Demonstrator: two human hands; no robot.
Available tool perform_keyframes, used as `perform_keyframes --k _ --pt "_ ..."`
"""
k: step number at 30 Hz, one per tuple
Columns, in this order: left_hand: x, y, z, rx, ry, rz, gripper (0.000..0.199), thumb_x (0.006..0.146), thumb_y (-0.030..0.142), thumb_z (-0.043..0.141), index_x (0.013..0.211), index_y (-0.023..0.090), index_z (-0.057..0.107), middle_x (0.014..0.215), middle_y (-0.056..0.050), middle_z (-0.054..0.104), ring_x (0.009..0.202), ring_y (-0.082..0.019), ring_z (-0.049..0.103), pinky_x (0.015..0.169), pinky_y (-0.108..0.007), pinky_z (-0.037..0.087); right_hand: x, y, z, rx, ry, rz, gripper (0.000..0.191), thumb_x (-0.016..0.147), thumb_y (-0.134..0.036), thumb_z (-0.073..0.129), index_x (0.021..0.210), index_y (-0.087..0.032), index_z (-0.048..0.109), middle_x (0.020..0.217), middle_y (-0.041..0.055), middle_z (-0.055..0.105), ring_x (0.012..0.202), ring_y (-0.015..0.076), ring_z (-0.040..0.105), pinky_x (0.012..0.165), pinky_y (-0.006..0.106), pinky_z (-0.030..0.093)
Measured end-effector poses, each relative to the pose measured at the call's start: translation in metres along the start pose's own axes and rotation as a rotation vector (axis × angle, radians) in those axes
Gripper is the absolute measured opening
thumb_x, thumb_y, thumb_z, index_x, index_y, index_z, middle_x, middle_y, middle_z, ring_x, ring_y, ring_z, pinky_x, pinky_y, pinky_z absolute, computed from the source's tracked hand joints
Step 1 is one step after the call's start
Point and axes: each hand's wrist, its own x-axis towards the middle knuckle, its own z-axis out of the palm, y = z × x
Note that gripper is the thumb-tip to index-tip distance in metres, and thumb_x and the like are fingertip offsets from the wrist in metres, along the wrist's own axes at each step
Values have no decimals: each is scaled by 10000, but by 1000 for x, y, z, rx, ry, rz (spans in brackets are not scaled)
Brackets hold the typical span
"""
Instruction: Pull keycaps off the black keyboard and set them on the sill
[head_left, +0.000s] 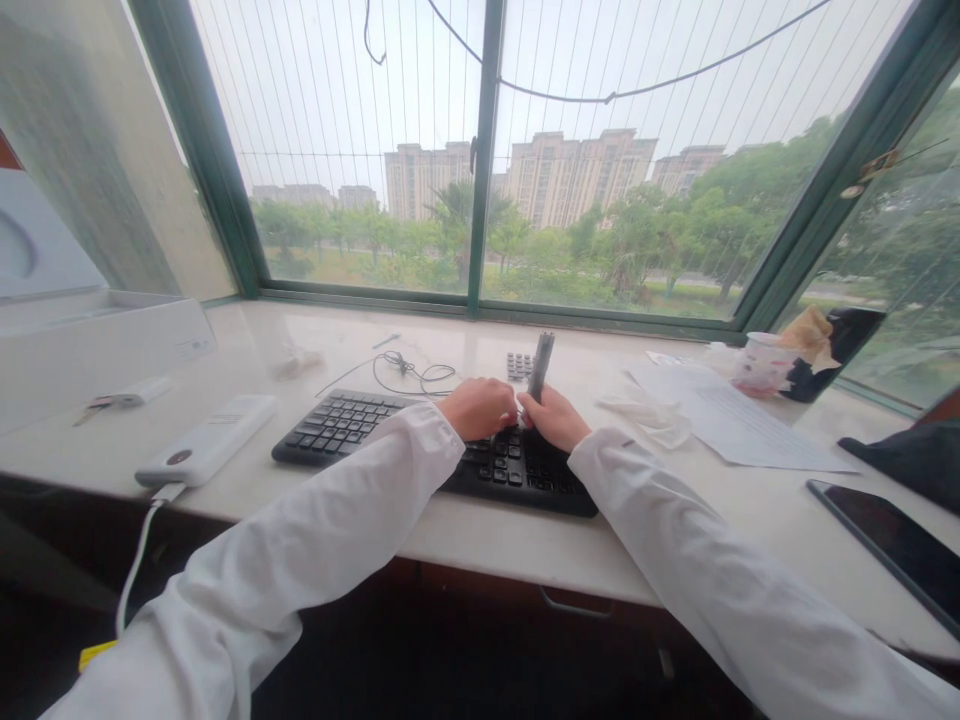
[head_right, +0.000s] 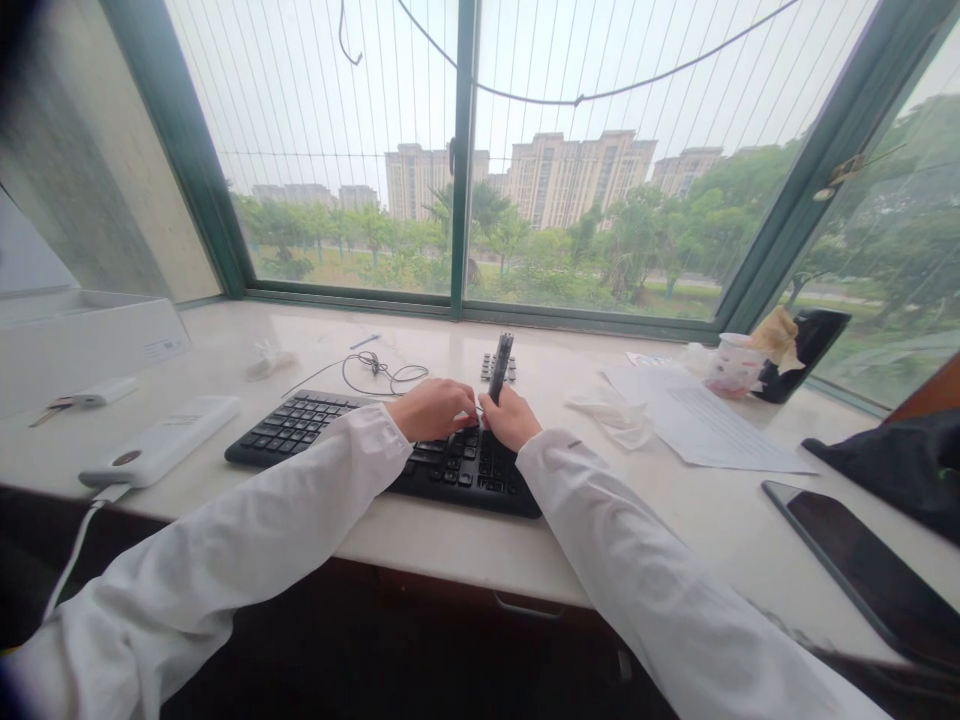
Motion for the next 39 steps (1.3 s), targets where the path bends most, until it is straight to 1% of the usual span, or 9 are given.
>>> perform_keyframes --k 6,12,19,26,29,33,35,37,39 --pt "0 10 -4 129 -51 -25 218 885 236 518 938 158 715 1005 -111 663 799 -226 675 685 -318 518 -3 1 0 -47 17 -49 199 902 -294 423 717 -221 441 595 -22 573 595 149 556 660 283 413" --pt "0 9 1 244 -65 44 228 885 211 474 946 89 656 979 -141 634 768 -250 677 624 -329 513 -4 2 0 -71 22 -75 202 912 -300 416 725 -226 434 605 -24 566 611 155 549 677 288 402" --pt "0 4 1 199 -75 56 248 910 248 449 978 132 657 1010 -118 631 751 -244 673 613 -338 508 -1 4 2 -59 20 -20 229 916 -307 422 703 -224 435 600 -24 568 613 154 547 721 299 414" --pt "0 4 -2 175 -89 52 257 907 251 456 1002 154 674 1031 -106 643 787 -241 676 639 -331 510 7 9 3 -63 -23 -30 268 906 -307 423 655 -215 430 571 -23 538 584 142 515 679 288 398" --pt "1 4 -2 177 -87 58 264 909 253 450 1003 159 677 1028 -102 649 787 -248 677 636 -339 511 8 9 3 -78 -15 -22 273 905 -307 412 649 -213 431 579 -16 536 588 145 510 686 292 399" --pt "1 2 -1 145 -64 42 251 904 275 481 1003 159 680 1030 -100 659 791 -246 678 648 -334 513 8 5 6 -108 -4 39 204 894 -304 413 724 -211 477 657 10 582 649 169 539 683 293 402" --pt "2 -1 1 114 -53 32 245 899 284 497 999 165 687 1018 -97 667 806 -243 679 662 -327 513 8 3 9 -117 42 56 162 886 -312 425 802 -208 516 746 35 626 728 192 572 705 299 409" --pt "2 -4 3 75 -40 28 234 890 288 516 988 178 698 1009 -89 676 825 -240 678 682 -322 513 7 3 12 -107 94 51 155 879 -335 449 863 -210 540 818 51 651 798 212 592 736 309 415" --pt "3 -9 6 23 -20 37 212 878 280 536 965 197 710 1001 -72 685 854 -230 675 713 -313 512 7 6 13 -73 94 29 171 878 -367 467 867 -217 549 809 44 653 795 214 596 747 316 419"
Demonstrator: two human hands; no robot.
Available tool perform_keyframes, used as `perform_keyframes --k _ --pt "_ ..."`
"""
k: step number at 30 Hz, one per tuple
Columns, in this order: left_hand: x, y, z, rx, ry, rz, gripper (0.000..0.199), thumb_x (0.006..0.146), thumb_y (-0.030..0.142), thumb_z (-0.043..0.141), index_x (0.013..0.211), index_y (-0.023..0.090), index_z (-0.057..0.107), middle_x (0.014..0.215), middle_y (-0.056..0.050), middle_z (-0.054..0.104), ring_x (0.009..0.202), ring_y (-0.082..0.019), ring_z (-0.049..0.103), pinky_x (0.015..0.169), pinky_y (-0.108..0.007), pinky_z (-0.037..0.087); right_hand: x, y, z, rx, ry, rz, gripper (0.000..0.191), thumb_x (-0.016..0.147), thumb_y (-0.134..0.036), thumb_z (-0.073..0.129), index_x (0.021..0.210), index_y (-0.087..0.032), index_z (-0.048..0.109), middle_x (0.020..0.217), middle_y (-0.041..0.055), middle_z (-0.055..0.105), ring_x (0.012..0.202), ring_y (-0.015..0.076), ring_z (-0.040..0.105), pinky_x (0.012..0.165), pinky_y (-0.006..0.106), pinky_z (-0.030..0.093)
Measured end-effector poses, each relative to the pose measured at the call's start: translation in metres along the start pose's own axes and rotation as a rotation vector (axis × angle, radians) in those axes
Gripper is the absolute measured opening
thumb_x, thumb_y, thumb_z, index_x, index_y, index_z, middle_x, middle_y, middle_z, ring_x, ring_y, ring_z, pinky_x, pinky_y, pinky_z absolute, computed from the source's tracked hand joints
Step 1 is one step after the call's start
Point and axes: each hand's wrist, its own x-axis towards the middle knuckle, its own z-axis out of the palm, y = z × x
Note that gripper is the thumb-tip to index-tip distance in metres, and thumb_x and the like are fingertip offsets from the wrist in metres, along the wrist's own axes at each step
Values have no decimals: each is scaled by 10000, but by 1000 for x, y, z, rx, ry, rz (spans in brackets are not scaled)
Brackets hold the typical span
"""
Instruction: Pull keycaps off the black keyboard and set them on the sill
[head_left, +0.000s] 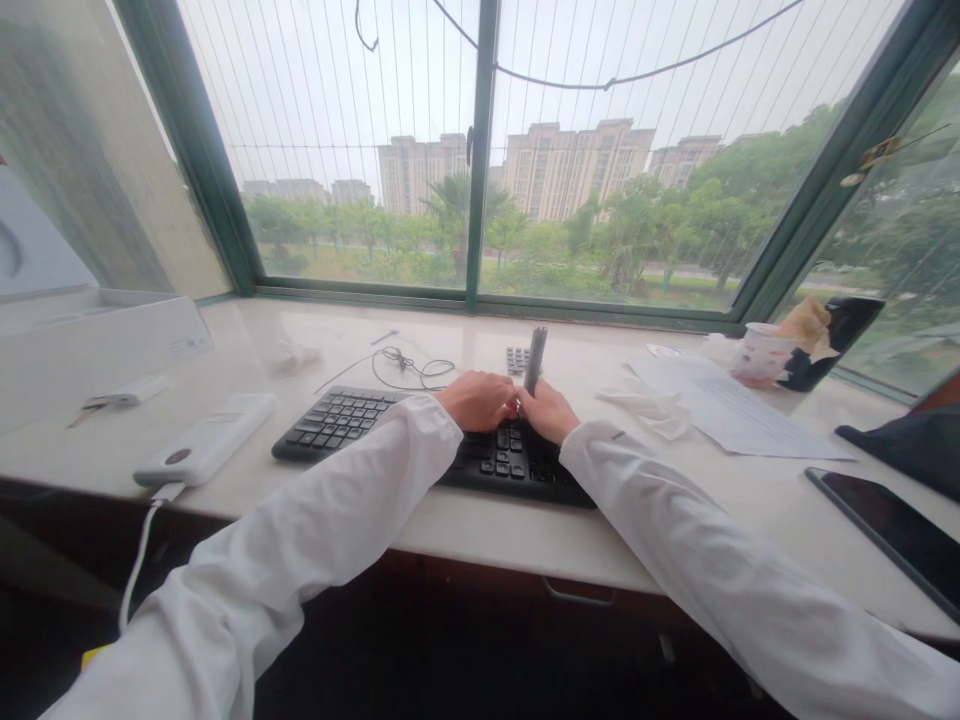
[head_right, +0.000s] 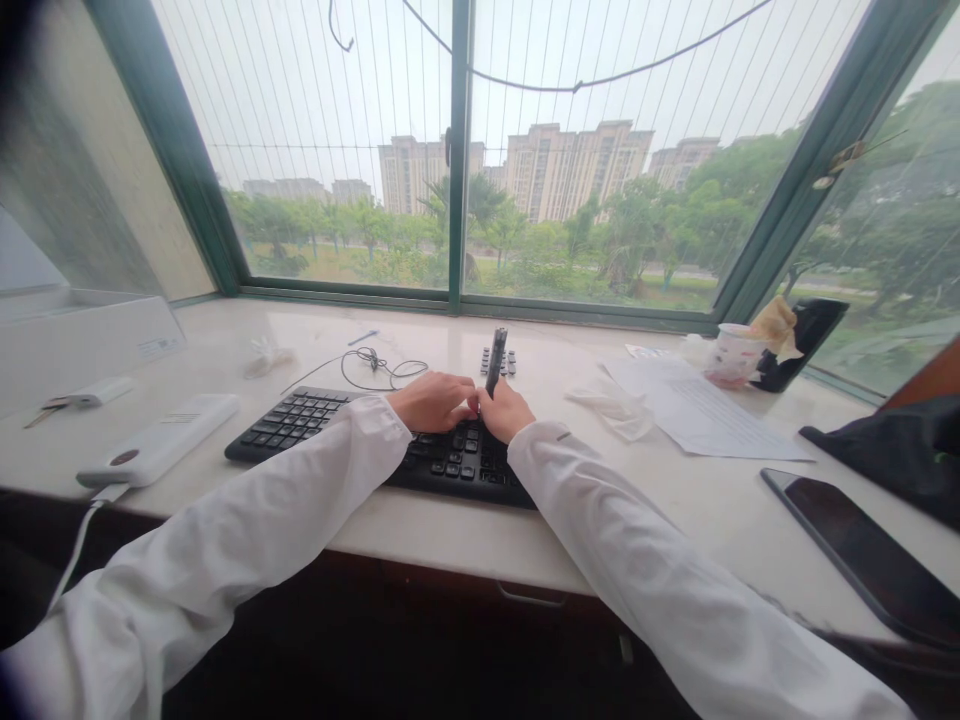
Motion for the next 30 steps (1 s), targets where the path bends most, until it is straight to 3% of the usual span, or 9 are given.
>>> perform_keyframes --k 7,12,17,30 --pt "5 -18 13 -267 72 34 125 822 281 662 873 217 756 950 -34 724 849 -155 668 819 -244 482 1 13 -14 124 -210 -197 264 915 -414 422 741 -218 451 613 -21 563 620 154 539 718 313 429" --pt "5 -23 16 -412 108 23 115 782 280 709 842 201 766 863 -30 746 801 -147 674 795 -228 479 -5 9 -18 66 -209 -293 232 921 -411 426 796 -219 468 655 -19 587 635 151 543 687 298 427" --pt "5 -26 18 -509 129 35 112 767 269 721 829 191 771 847 -29 753 772 -132 668 779 -211 471 -9 3 -20 28 -188 -300 211 918 -399 424 815 -223 477 655 -12 602 639 160 556 665 293 422" --pt "5 -23 16 -474 135 -3 129 756 300 729 820 200 779 820 -32 750 750 -133 660 750 -212 465 -13 4 -21 43 -157 -307 254 925 -427 407 793 -220 474 638 -17 583 641 155 551 687 291 428"
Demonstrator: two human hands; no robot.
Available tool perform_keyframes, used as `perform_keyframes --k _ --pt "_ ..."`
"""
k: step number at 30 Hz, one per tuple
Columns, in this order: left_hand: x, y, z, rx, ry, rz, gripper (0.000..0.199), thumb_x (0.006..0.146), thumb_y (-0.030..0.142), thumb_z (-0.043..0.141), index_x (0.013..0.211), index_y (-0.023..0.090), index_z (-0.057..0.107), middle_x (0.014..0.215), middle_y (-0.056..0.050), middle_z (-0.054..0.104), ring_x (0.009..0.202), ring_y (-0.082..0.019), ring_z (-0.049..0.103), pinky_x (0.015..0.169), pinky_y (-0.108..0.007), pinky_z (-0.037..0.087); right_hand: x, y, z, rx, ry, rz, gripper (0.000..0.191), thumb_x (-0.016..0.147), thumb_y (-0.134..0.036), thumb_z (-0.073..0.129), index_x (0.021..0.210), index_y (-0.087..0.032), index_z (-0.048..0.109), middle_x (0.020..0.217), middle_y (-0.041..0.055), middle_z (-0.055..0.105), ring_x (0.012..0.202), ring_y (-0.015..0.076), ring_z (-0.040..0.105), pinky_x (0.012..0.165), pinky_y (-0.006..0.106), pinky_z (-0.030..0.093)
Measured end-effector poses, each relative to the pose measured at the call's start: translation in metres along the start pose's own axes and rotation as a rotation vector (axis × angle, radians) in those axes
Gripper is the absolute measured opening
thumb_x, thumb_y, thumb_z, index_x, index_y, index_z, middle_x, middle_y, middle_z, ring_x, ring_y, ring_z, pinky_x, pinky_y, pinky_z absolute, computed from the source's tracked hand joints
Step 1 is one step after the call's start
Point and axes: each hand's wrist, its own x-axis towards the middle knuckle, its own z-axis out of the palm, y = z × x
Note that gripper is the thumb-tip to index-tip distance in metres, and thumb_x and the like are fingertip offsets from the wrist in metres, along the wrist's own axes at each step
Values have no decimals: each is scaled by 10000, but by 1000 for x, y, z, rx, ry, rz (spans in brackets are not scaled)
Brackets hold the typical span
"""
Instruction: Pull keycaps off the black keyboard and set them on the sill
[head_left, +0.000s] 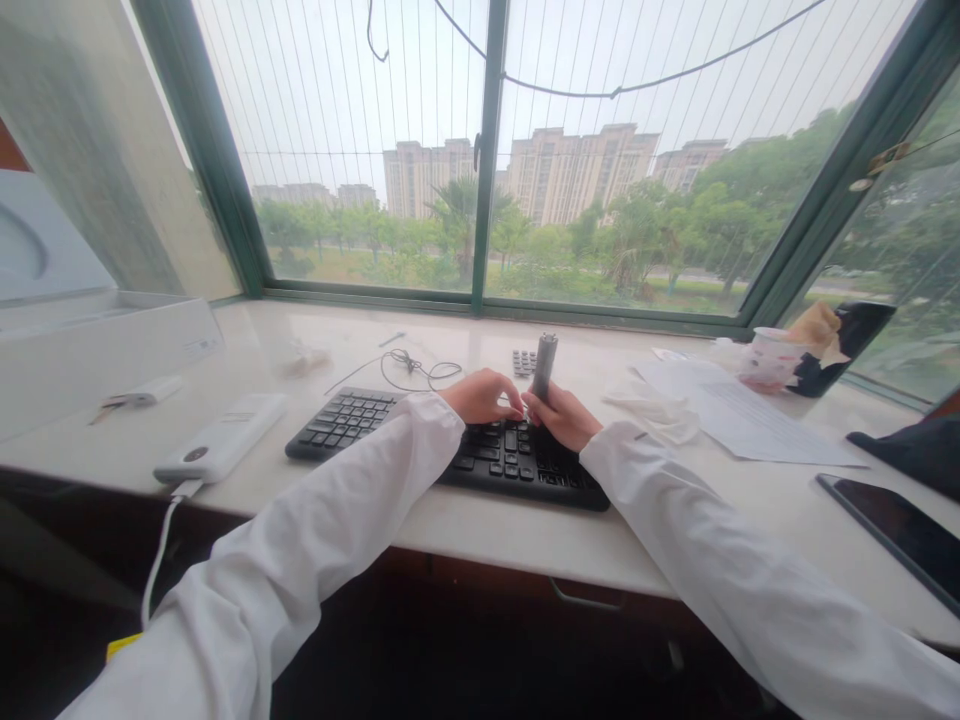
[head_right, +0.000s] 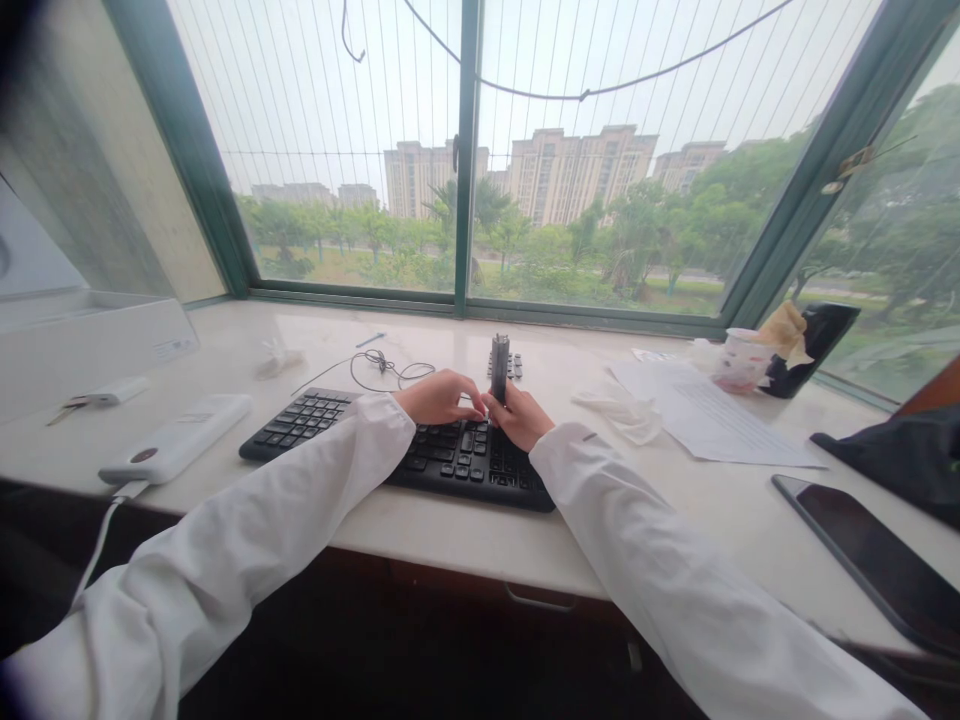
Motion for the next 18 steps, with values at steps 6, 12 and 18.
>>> perform_keyframes --k 6,12,18 --pt "-1 1 -1 36 -20 5 123 772 291 707 836 212 777 840 -26 752 790 -145 675 780 -223 474 3 -4 -6 10 21 78 335 890 -508 466 756 -208 532 588 -24 561 588 147 523 628 279 404" --pt "0 1 0 103 -26 30 151 799 336 688 846 218 770 897 -28 753 812 -145 674 813 -227 473 2 -8 -15 30 -24 169 561 905 -620 362 786 -185 696 563 -13 520 574 142 505 633 281 381" --pt "-2 6 -3 136 -10 -12 249 820 460 654 862 240 762 958 -18 745 842 -164 669 798 -250 471 2 -8 -15 35 92 158 577 919 -618 334 808 -213 730 822 43 654 827 206 574 814 325 392"
